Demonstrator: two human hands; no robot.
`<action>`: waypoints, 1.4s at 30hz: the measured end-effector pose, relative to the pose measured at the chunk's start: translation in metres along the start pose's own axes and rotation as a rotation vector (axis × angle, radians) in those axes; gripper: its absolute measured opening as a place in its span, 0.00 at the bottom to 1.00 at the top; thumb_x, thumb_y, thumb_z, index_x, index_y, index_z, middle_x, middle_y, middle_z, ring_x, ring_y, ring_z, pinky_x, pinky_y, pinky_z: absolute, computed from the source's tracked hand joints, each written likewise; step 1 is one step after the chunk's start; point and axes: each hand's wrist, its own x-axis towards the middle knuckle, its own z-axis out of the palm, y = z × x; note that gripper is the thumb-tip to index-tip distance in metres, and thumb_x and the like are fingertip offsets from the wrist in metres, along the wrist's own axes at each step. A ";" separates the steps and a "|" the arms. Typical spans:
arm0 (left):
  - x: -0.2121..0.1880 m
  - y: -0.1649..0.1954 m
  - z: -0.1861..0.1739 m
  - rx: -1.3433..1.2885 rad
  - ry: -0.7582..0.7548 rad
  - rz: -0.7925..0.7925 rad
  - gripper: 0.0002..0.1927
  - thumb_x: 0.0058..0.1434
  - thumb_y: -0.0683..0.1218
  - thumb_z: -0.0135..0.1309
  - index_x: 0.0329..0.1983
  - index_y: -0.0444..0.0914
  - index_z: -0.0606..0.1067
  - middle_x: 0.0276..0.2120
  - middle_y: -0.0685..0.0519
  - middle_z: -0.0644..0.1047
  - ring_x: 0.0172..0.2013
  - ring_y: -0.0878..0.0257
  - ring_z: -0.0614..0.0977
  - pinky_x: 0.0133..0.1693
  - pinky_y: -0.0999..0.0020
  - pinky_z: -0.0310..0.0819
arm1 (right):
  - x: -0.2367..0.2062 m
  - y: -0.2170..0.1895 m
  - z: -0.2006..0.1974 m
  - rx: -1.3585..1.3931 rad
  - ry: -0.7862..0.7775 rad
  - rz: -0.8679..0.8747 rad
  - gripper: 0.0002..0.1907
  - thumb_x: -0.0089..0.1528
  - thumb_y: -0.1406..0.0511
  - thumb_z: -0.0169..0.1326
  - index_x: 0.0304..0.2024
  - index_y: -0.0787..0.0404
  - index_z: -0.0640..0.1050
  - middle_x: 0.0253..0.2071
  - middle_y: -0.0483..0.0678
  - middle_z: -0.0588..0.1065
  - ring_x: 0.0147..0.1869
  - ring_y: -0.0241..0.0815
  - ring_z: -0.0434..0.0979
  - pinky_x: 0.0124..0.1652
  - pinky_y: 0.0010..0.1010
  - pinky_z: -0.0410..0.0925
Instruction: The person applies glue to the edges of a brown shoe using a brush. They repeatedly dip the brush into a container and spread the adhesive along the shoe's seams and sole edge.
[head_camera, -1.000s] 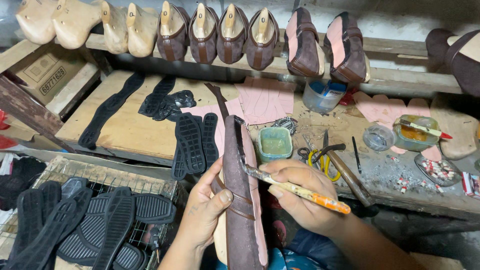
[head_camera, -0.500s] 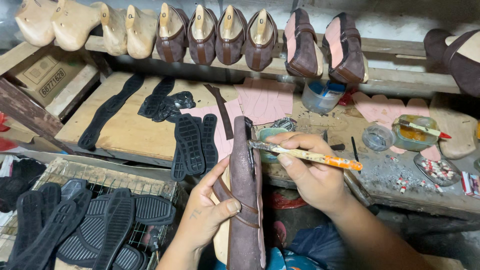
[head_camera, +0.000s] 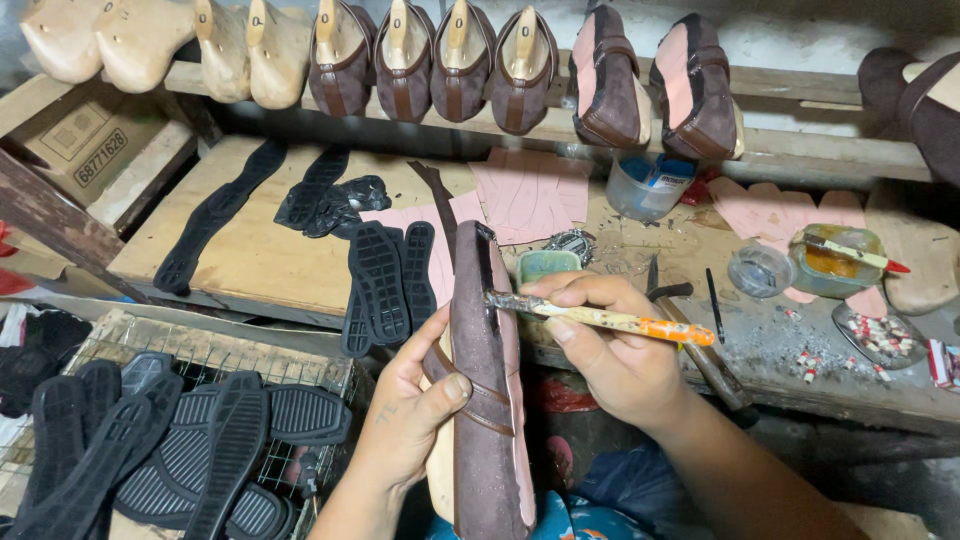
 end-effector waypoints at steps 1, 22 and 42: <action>0.000 0.000 0.000 -0.003 -0.003 0.000 0.48 0.52 0.49 0.68 0.74 0.32 0.61 0.61 0.43 0.74 0.57 0.57 0.78 0.59 0.60 0.71 | 0.000 0.001 0.001 0.000 -0.001 -0.005 0.12 0.70 0.75 0.50 0.55 0.65 0.69 0.59 0.59 0.74 0.65 0.45 0.75 0.66 0.36 0.67; 0.006 0.006 0.010 -0.180 0.016 -0.032 0.43 0.57 0.51 0.65 0.73 0.33 0.62 0.57 0.47 0.76 0.52 0.60 0.80 0.53 0.63 0.76 | -0.002 0.002 0.008 0.034 -0.055 0.009 0.11 0.70 0.76 0.49 0.55 0.67 0.68 0.59 0.61 0.73 0.65 0.47 0.74 0.65 0.38 0.68; 0.010 0.005 0.007 -0.274 0.062 -0.059 0.33 0.64 0.49 0.56 0.71 0.34 0.65 0.54 0.47 0.78 0.50 0.60 0.81 0.52 0.63 0.78 | -0.009 0.004 0.013 -0.019 -0.085 -0.008 0.11 0.70 0.76 0.49 0.54 0.65 0.68 0.58 0.60 0.74 0.63 0.46 0.75 0.65 0.37 0.68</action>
